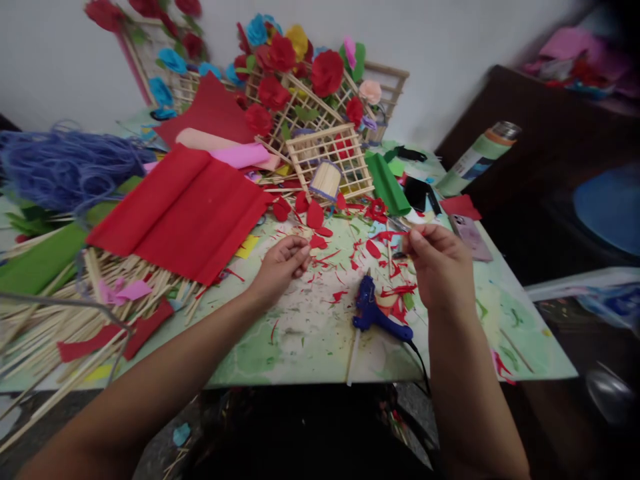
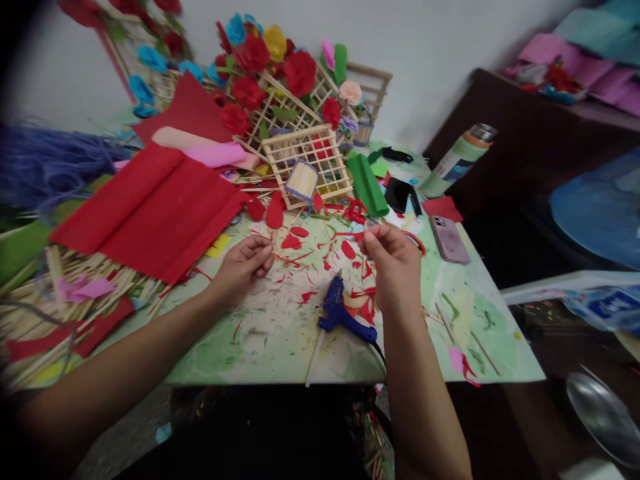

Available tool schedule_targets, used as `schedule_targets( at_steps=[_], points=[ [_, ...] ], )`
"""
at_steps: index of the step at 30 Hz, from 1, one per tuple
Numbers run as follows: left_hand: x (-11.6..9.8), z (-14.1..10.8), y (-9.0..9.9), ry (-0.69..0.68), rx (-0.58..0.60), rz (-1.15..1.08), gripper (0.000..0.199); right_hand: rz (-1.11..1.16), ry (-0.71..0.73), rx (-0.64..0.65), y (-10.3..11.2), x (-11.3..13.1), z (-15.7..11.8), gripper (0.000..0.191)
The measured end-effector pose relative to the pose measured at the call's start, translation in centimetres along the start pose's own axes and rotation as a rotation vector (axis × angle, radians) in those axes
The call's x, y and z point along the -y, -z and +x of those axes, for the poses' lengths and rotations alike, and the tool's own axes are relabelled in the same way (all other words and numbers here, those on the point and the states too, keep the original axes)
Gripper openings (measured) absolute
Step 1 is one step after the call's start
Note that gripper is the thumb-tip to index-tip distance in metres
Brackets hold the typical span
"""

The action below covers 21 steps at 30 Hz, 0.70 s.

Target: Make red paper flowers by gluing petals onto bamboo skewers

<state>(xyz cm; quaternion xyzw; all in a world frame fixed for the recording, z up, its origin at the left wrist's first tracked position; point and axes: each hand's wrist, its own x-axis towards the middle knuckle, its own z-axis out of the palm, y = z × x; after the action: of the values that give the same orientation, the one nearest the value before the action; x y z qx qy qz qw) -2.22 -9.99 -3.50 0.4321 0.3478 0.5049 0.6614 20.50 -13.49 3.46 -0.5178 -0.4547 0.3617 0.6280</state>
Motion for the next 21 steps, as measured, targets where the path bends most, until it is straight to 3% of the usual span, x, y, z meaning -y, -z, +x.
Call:
schedule_targets(
  at_steps=[4,7,10,15,21],
  points=[
    [-0.5,-0.5,-0.3,0.022,0.124,-0.162,0.019,-0.063,-0.032,0.205,-1.4,0.8,-0.8,0.004],
    [-0.8,-1.2,-0.6,0.075,0.210,-0.201,0.019,-0.146,-0.085,0.482,-3.7,-0.1,-3.1,0.006],
    [-0.8,-1.6,-0.7,0.120,0.252,-0.177,0.018,-0.282,-0.062,0.628,-5.5,-1.5,-4.8,0.009],
    [-0.5,-1.6,-0.6,0.135,0.253,-0.148,0.016,-0.513,0.031,0.550,-5.0,-1.9,-4.8,0.011],
    [-0.6,-1.4,-0.8,0.113,0.248,-0.163,0.016,-0.475,0.053,0.425,-3.9,-1.2,-4.1,0.007]
  ],
)
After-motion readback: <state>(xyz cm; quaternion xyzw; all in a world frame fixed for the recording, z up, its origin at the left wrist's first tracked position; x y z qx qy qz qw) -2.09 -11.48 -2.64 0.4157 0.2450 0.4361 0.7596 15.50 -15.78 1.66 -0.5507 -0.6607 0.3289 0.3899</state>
